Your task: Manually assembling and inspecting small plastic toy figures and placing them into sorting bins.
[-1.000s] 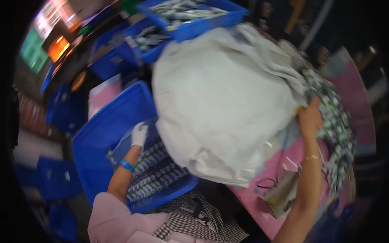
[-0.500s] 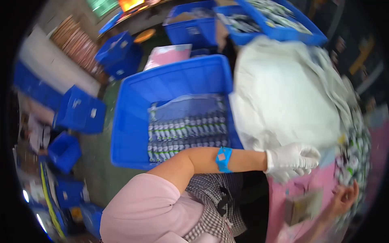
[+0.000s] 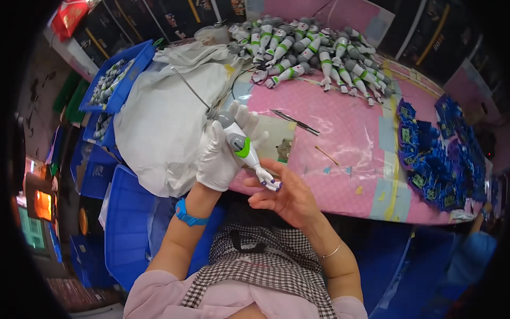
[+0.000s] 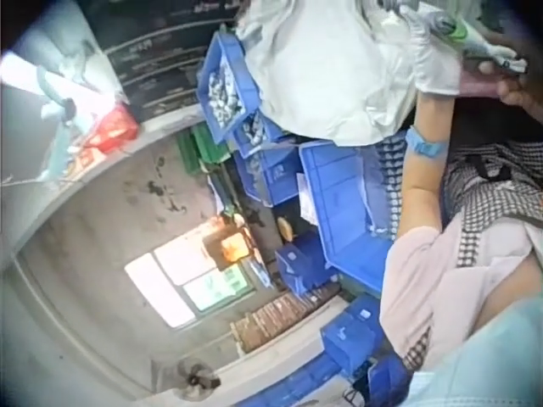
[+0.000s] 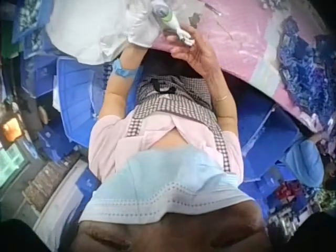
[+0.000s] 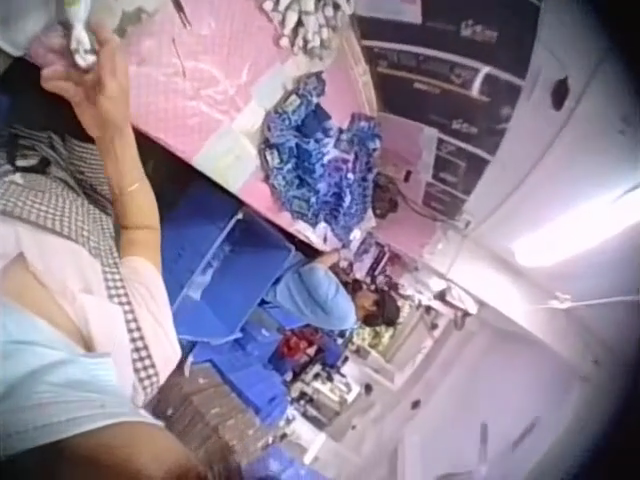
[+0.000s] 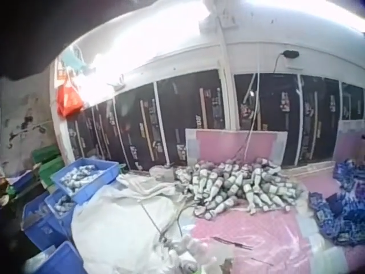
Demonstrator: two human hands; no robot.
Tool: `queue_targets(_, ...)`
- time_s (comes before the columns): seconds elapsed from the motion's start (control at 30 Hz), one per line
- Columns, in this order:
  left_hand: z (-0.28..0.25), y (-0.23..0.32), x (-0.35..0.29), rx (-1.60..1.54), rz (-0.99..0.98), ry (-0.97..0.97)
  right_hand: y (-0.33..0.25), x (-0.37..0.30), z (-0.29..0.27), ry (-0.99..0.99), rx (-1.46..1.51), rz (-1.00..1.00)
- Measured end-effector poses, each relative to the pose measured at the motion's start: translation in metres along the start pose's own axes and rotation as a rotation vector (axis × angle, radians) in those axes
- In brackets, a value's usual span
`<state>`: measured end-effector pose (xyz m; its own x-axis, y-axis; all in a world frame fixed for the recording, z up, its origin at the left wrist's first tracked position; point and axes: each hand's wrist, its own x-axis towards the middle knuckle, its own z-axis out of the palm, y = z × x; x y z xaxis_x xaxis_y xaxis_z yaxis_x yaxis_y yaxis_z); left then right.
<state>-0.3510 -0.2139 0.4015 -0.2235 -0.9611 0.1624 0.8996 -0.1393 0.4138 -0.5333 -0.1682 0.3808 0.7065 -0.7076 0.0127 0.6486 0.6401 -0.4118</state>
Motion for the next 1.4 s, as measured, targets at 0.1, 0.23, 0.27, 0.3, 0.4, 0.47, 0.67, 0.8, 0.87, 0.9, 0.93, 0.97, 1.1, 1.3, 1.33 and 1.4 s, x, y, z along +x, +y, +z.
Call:
queue_targets(0.1,0.005,-0.011,-0.009,-0.026,-0.067,0.021,0.027,-0.003,0.006,-0.104,0.481,-0.127)
queue_targets(0.23,0.002,-0.01,-0.016,0.163,-0.173,0.101,0.033,0.002,0.005,-0.195,0.102,-0.308)
queue_targets(0.27,0.003,-0.008,-0.016,0.109,-0.179,0.061,0.03,0.002,0.009,-0.005,-0.22,-0.34)
queue_targets(0.3,0.004,-0.005,-0.017,0.107,-0.186,0.064,0.027,0.003,0.007,0.001,-0.217,-0.342)
queue_targets(0.4,0.006,0.001,-0.026,0.231,-0.164,0.124,0.024,0.003,0.003,0.181,-1.242,-0.591)
queue_targets(0.47,0.008,-0.001,-0.029,0.197,-0.197,0.144,0.029,0.004,0.001,0.182,-1.439,-0.691)
queue_targets(0.67,0.005,-0.007,-0.032,0.011,-0.247,0.197,0.032,-0.002,0.006,0.155,-2.091,-0.816)
queue_targets(0.8,0.003,-0.005,-0.03,-0.42,-0.335,0.041,0.033,-0.009,0.016,0.003,-1.187,-0.44)
queue_targets(0.87,0.007,-0.009,-0.034,-0.387,-0.35,0.036,0.029,-0.014,0.012,-0.025,-1.233,-0.416)
queue_targets(0.9,0.01,-0.011,-0.035,-0.352,-0.364,0.028,0.028,-0.015,0.009,-0.023,-1.234,-0.417)
queue_targets(0.93,0.017,-0.011,-0.036,-0.207,-0.351,0.121,0.027,-0.013,0.006,-0.111,-1.575,-0.556)
queue_targets(0.97,0.016,-0.012,-0.038,-0.205,-0.353,0.119,0.025,-0.012,0.005,-0.204,-1.915,-0.696)
queue_targets(1.1,0.022,-0.014,-0.048,0.135,-0.36,0.23,0.002,-0.027,0.02,-0.032,-1.352,-0.356)
queue_targets(1.3,0.012,-0.034,-0.081,0.465,-0.547,0.149,-0.024,-0.013,-0.005,0.618,-0.591,-0.424)
queue_targets(1.33,0.01,-0.037,-0.087,0.424,-0.586,0.173,-0.024,-0.013,-0.009,0.626,-0.489,-0.457)
queue_targets(1.4,0.007,-0.039,-0.091,0.294,-0.651,0.182,-0.024,-0.018,-0.013,0.633,-0.5,-0.43)
